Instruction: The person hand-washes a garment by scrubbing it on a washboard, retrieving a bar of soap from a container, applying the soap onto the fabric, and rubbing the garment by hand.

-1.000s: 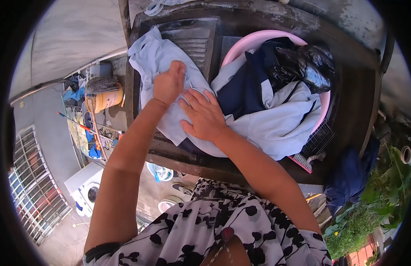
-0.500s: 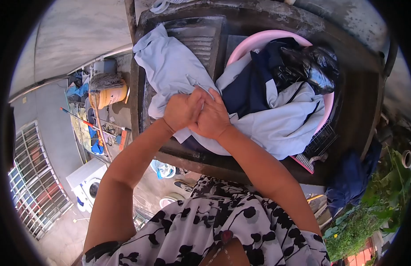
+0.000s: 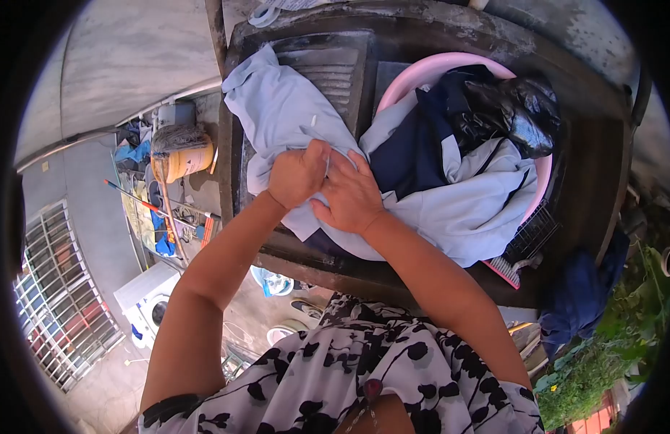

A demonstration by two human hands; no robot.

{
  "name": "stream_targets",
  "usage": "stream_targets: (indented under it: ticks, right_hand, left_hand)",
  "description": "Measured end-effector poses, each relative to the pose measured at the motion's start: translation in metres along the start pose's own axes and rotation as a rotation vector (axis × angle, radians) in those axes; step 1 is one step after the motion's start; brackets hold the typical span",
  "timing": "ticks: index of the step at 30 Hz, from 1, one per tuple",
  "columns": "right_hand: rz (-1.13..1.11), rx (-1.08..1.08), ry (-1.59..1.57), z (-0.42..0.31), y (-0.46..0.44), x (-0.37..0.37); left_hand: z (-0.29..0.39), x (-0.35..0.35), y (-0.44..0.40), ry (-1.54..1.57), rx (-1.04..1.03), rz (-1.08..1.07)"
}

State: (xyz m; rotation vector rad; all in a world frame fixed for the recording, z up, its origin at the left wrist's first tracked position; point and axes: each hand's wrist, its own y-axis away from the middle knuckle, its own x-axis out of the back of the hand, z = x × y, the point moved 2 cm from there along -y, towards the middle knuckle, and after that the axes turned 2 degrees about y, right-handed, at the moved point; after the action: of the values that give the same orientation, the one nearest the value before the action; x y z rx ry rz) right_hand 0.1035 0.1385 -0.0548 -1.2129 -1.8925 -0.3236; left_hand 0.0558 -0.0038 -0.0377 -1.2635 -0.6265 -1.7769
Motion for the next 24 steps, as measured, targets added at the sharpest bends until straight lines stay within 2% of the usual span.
stream_targets:
  ticks: [1,3,9,11,12,14,15,17,19,21,24]
  right_hand:
    - [-0.029,-0.009,0.015,-0.001,0.0,0.0]
    - [0.041,0.0,0.003,-0.001,-0.003,0.0]
    - [0.052,0.023,-0.021,-0.002,0.0,0.005]
    - [0.054,0.022,-0.011,-0.002,0.002,0.004]
    - [0.053,0.027,-0.003,-0.003,0.001,0.003]
    - [0.053,0.026,-0.002,-0.003,0.002,0.003]
    - [0.053,0.026,-0.001,-0.003,0.002,0.004]
    - [0.051,0.025,-0.003,-0.002,0.003,0.004]
    - [0.05,0.024,-0.002,-0.002,0.002,0.004]
    - [0.053,0.026,-0.007,-0.003,0.002,0.004]
    - [0.05,0.027,0.007,-0.003,0.003,0.003]
  left_hand:
    - [-0.019,0.001,-0.011,-0.056,0.037,0.023]
    - [-0.057,0.001,-0.047,-0.26,0.247,0.067]
    - [-0.095,0.027,-0.066,-0.209,0.275,0.213]
    - [-0.11,0.059,-0.074,-0.288,0.47,0.275]
    - [-0.116,0.067,-0.076,-0.29,0.469,0.274]
    - [-0.124,0.076,-0.078,-0.492,0.517,0.245]
    - [-0.115,0.08,-0.081,-0.492,0.519,0.245]
    - [-0.073,0.08,-0.091,-0.415,0.052,0.44]
    - [-0.048,0.049,-0.09,-0.248,0.263,0.114]
    - [-0.056,0.024,-0.091,-0.279,0.514,-0.102]
    - [-0.064,0.011,-0.106,-0.218,0.578,-0.151]
